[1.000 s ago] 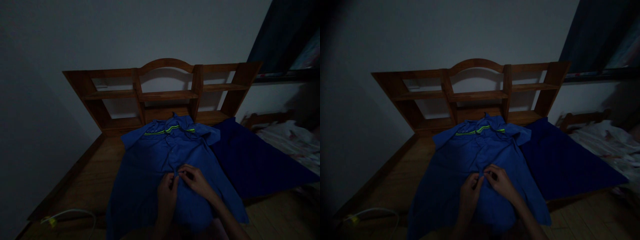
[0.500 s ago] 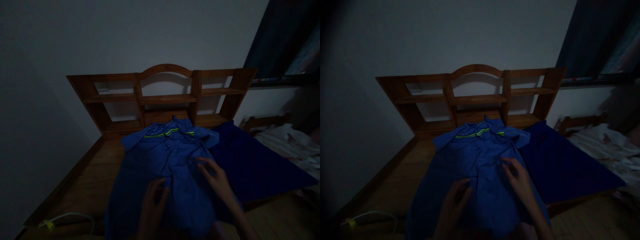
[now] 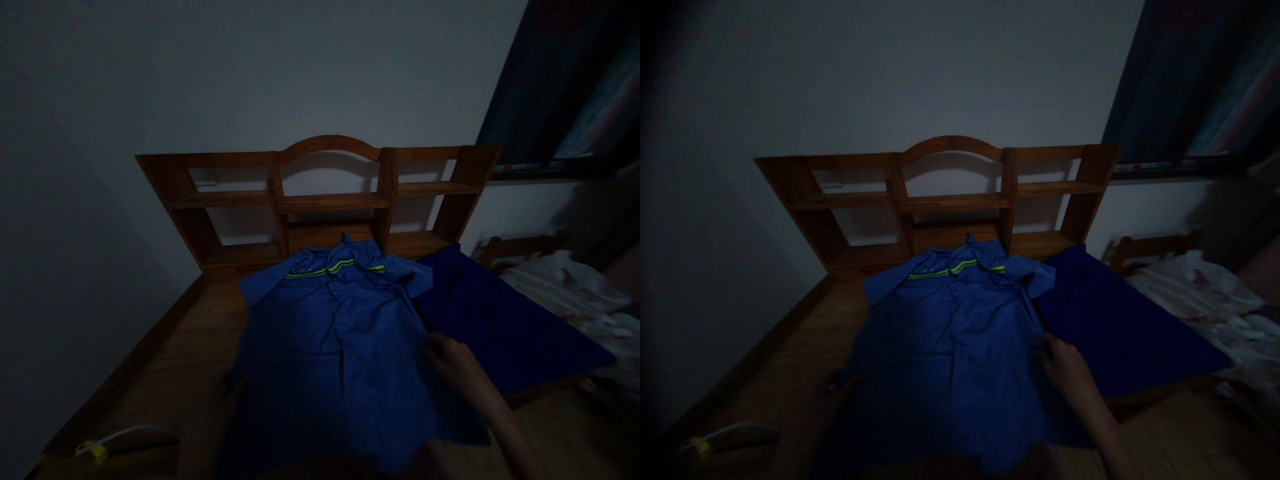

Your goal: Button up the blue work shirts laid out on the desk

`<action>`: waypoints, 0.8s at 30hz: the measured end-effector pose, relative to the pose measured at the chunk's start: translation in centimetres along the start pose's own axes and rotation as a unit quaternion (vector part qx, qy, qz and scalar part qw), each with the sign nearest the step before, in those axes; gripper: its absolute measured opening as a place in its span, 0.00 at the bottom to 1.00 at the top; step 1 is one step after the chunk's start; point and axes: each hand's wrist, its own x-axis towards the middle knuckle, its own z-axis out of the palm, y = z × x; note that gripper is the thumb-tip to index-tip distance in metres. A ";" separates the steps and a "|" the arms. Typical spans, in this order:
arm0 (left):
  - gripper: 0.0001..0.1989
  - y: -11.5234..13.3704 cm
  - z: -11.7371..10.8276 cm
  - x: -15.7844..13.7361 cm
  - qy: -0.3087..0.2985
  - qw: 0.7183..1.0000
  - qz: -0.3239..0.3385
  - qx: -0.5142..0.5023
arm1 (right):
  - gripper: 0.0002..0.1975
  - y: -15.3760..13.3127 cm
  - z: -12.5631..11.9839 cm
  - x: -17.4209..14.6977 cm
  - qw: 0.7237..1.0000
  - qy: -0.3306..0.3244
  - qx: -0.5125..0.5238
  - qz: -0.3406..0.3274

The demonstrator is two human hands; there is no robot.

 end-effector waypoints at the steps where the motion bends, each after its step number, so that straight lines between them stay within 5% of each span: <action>1: 0.19 0.0 -0.3 0.2 -0.011 1.000 -0.009 -0.012 | 0.13 -0.2 -0.8 0.3 1.000 0.001 0.028 0.003; 6: 0.23 2.7 -2.0 0.9 -0.088 0.977 -0.080 -0.177 | 0.17 -0.3 -4.5 3.6 0.988 0.117 0.103 0.005; 12: 0.20 6.5 -0.6 2.3 0.067 0.989 0.038 -0.129 | 0.18 -2.0 -3.4 7.9 0.979 0.189 0.071 -0.040; 17: 0.29 8.7 2.1 -0.6 0.178 0.967 0.157 -0.094 | 0.25 -6.4 -0.3 4.7 0.963 0.175 0.061 -0.196; 20: 0.19 10.8 4.5 -4.3 0.091 0.944 0.306 -0.089 | 0.21 -9.0 1.5 1.8 0.954 0.049 0.082 -0.285; 24: 0.21 12.5 8.9 -7.0 -0.069 0.893 0.445 -0.013 | 0.22 -10.2 4.8 1.0 0.940 -0.047 0.084 -0.328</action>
